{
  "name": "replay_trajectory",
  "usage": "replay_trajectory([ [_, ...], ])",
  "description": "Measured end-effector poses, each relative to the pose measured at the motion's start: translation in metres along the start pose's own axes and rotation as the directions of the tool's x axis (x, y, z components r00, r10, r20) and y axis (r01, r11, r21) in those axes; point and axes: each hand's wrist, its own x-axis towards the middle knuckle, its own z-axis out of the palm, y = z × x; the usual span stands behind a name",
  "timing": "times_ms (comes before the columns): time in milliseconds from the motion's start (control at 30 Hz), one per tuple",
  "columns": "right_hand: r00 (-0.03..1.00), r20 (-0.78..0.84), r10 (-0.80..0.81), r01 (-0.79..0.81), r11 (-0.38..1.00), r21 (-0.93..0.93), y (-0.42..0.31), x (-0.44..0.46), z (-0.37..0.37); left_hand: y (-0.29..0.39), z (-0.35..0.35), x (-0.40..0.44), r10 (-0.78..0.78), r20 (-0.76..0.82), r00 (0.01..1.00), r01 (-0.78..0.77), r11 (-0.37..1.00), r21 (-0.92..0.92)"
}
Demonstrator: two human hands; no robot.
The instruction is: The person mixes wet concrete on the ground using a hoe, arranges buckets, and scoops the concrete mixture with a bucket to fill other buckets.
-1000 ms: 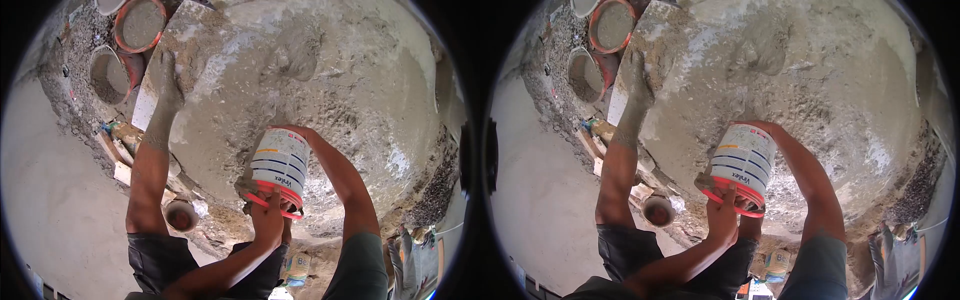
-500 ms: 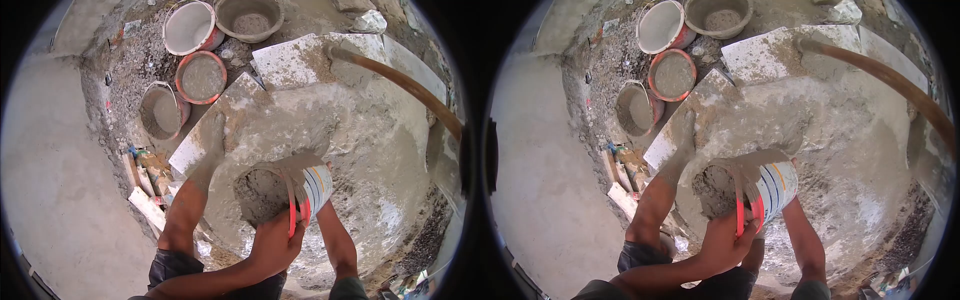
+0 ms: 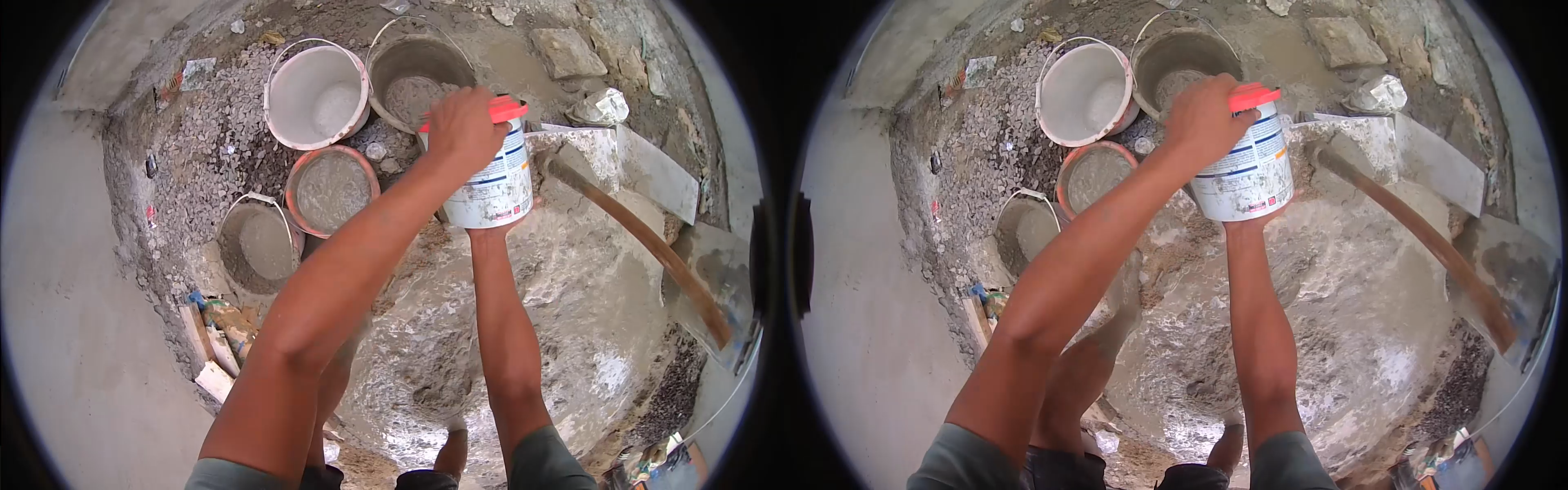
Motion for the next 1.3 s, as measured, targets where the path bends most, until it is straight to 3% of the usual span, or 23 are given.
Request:
replay_trajectory([
  [67, 0.98, -0.191, 0.062, -0.106, 0.967, -0.23, -0.009, 0.028, -0.003, -0.055, 0.023, 0.037, -0.173, 0.041, 0.984, 0.177, 0.977, -0.121],
  [100, 0.884, -0.465, 0.049, -0.245, 0.896, -0.372, -0.012, 0.033, 0.029, -0.088, 0.037, 0.048, -0.233, 0.072, 0.97, 0.243, 0.947, -0.21],
  [133, 0.711, -0.702, -0.022, -0.417, 0.791, -0.448, -0.015, 0.033, 0.051, -0.117, 0.048, 0.054, -0.297, 0.116, 0.948, 0.318, 0.901, -0.294],
  [167, 0.79, -0.611, 0.04, -0.386, 0.807, -0.446, -0.017, 0.045, 0.043, -0.134, 0.052, 0.055, -0.364, 0.15, 0.919, 0.394, 0.847, -0.357],
  [200, 0.803, -0.594, 0.055, -0.449, 0.71, -0.542, -0.022, 0.058, 0.034, -0.148, 0.056, 0.055, -0.424, 0.19, 0.886, 0.464, 0.783, -0.415],
  [267, 0.846, -0.523, -0.108, -0.339, 0.647, -0.683, -0.019, 0.08, 0.044, -0.188, 0.071, 0.06, -0.468, 0.249, 0.848, 0.502, 0.56, -0.659],
  [367, 0.92, -0.209, -0.33, -0.137, 0.23, -0.964, -0.005, 0.104, 0.06, -0.201, 0.053, 0.071, -0.518, 0.258, 0.816, 0.474, 0.342, -0.812],
  [433, 0.968, 0.013, -0.25, 0.008, -0.024, -1.0, -0.011, 0.109, 0.128, -0.195, 0.03, 0.07, -0.51, 0.326, 0.796, 0.438, 0.115, -0.891],
  [467, 0.979, 0.12, -0.165, 0.098, -0.135, -0.986, -0.017, 0.108, 0.176, -0.184, 0.015, 0.072, -0.487, 0.293, 0.823, 0.391, 0.111, -0.913],
  [533, 0.924, 0.366, -0.105, 0.324, -0.288, -0.901, -0.026, 0.095, 0.24, -0.162, -0.01, 0.072, -0.446, 0.22, 0.867, 0.288, 0.089, -0.953],
  [567, 0.826, 0.538, -0.168, 0.461, -0.348, -0.817, -0.026, 0.099, 0.245, -0.162, -0.01, 0.072, -0.413, 0.229, 0.881, 0.275, 0.054, -0.96],
  [667, 0.624, 0.71, -0.326, 0.567, -0.436, -0.699, -0.014, 0.117, 0.21, -0.17, -0.012, 0.087, -0.29, 0.237, 0.927, 0.232, -0.052, -0.971],
  [700, 0.76, 0.591, -0.271, 0.531, -0.265, -0.804, -0.008, 0.128, 0.175, -0.169, -0.011, 0.081, -0.256, 0.241, 0.936, 0.226, -0.087, -0.97],
  [733, 0.869, 0.457, -0.188, 0.446, -0.098, -0.89, -0.009, 0.127, 0.157, -0.16, -0.002, 0.061, -0.403, 0.265, 0.876, 0.294, 0.01, -0.956],
  [767, 0.96, 0.271, -0.062, 0.268, -0.063, -0.961, -0.025, 0.115, 0.158, -0.146, 0.014, 0.035, -0.528, 0.266, 0.806, 0.368, 0.095, -0.925],
  [800, 0.996, 0.079, 0.041, 0.082, -0.058, -0.995, -0.048, 0.101, 0.163, -0.149, 0.03, 0.011, -0.47, 0.352, 0.81, 0.411, 0.026, -0.911],
  [833, 0.975, 0.202, -0.091, 0.184, -0.175, -0.967, -0.06, 0.085, 0.146, -0.109, 0.027, -0.02, -0.399, 0.338, 0.852, 0.394, 0.065, -0.917],
  [867, 0.936, 0.306, -0.176, 0.247, -0.292, -0.924, -0.063, 0.057, 0.119, -0.094, 0.028, -0.041, -0.377, 0.433, 0.819, 0.469, 0.003, -0.883],
  [967, 0.949, 0.2, -0.244, 0.155, -0.192, -0.969, -0.096, -0.052, 0.076, -0.045, 0.044, -0.137, -0.503, 0.647, 0.573, 0.65, -0.202, -0.733],
  [1033, 0.958, 0.052, -0.281, 0.002, -0.178, -0.984, -0.119, -0.129, 0.037, -0.093, 0.118, -0.222, -0.558, 0.605, 0.568, 0.63, -0.179, -0.756],
  [1100, 0.955, -0.03, -0.294, -0.077, -0.152, -0.985, -0.139, -0.183, 0.026, -0.047, 0.125, -0.267, -0.719, 0.48, 0.503, 0.708, 0.025, -0.705],
  [1167, 0.959, -0.066, -0.276, -0.1, -0.111, -0.989, -0.159, -0.223, 0.022, -0.021, 0.125, -0.283, -0.689, 0.54, 0.483, 0.672, -0.103, -0.733],
  [1300, 0.941, 0.217, -0.26, 0.174, -0.18, -0.968, -0.184, -0.207, 0.086, -0.009, 0.122, -0.263, -0.471, 0.709, 0.525, 0.661, -0.299, -0.688],
])
